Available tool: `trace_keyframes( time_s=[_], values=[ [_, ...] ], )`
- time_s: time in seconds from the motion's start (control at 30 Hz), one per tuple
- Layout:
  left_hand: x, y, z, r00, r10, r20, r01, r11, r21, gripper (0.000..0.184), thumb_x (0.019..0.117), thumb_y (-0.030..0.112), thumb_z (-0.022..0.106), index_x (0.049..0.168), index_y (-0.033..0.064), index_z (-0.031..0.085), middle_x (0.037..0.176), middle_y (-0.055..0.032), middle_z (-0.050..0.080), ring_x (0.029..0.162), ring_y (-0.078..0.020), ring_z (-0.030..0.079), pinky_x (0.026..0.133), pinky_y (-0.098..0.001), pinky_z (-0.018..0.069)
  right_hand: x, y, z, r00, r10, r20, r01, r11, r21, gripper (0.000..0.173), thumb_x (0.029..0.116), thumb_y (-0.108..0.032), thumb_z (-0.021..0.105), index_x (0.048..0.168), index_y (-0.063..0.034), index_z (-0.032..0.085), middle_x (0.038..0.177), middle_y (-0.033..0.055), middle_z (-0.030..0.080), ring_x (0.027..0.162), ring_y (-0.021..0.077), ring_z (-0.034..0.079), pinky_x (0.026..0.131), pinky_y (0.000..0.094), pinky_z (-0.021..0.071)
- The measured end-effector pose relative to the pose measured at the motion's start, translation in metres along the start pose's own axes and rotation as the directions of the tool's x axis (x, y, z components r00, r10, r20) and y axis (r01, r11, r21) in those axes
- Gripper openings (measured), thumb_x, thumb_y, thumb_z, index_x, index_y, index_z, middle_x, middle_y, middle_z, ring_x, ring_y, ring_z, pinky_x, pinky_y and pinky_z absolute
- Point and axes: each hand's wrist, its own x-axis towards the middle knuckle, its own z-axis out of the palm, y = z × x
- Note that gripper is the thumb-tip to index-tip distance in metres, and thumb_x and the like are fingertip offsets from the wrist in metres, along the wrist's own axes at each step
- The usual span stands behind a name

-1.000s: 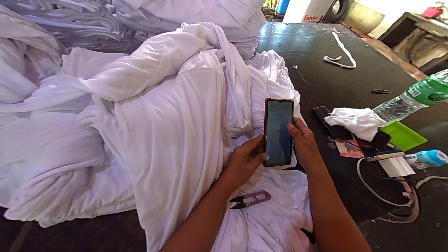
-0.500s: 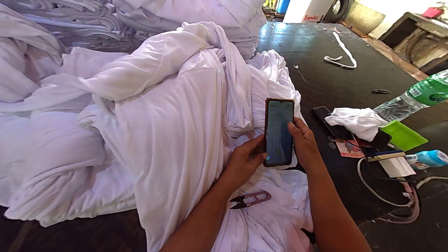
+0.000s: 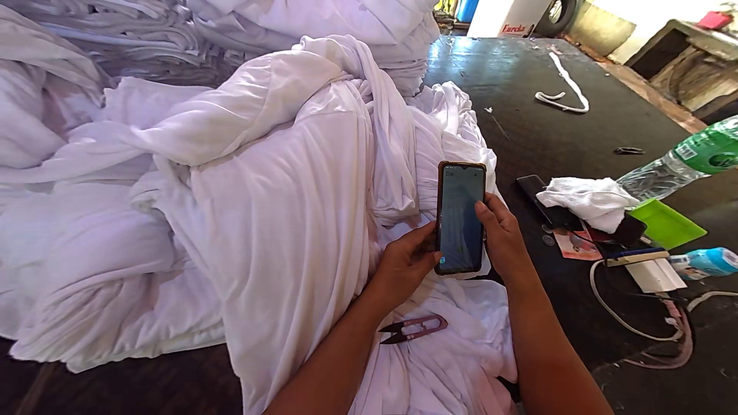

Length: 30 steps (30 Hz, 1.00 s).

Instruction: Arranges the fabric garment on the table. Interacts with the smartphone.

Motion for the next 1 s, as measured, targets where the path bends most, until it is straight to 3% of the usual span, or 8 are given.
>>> trace_keyframes(
  time_s=[1.0],
  values=[
    [-0.0002,0.0008,0.0005,1.0,-0.001,-0.002,0.001,1.0,-0.003,0.048,0.0978,-0.001,0.06,0.144,-0.0094,0.048,0.127,-0.0154,0.066,0.105,-0.0084,0.068,0.095,-0.0212,0.0546,-0.0009,-0.0005,-0.0001,1.0,0.005,0.01,-0.005,1.0,-0.001,0.032,0.1078,-0.021,0.041,0.133,-0.0056,0.052,0.103,-0.0021,0.067,0.093,0.0008,0.068,0.084,0.0205,0.0569]
  ],
)
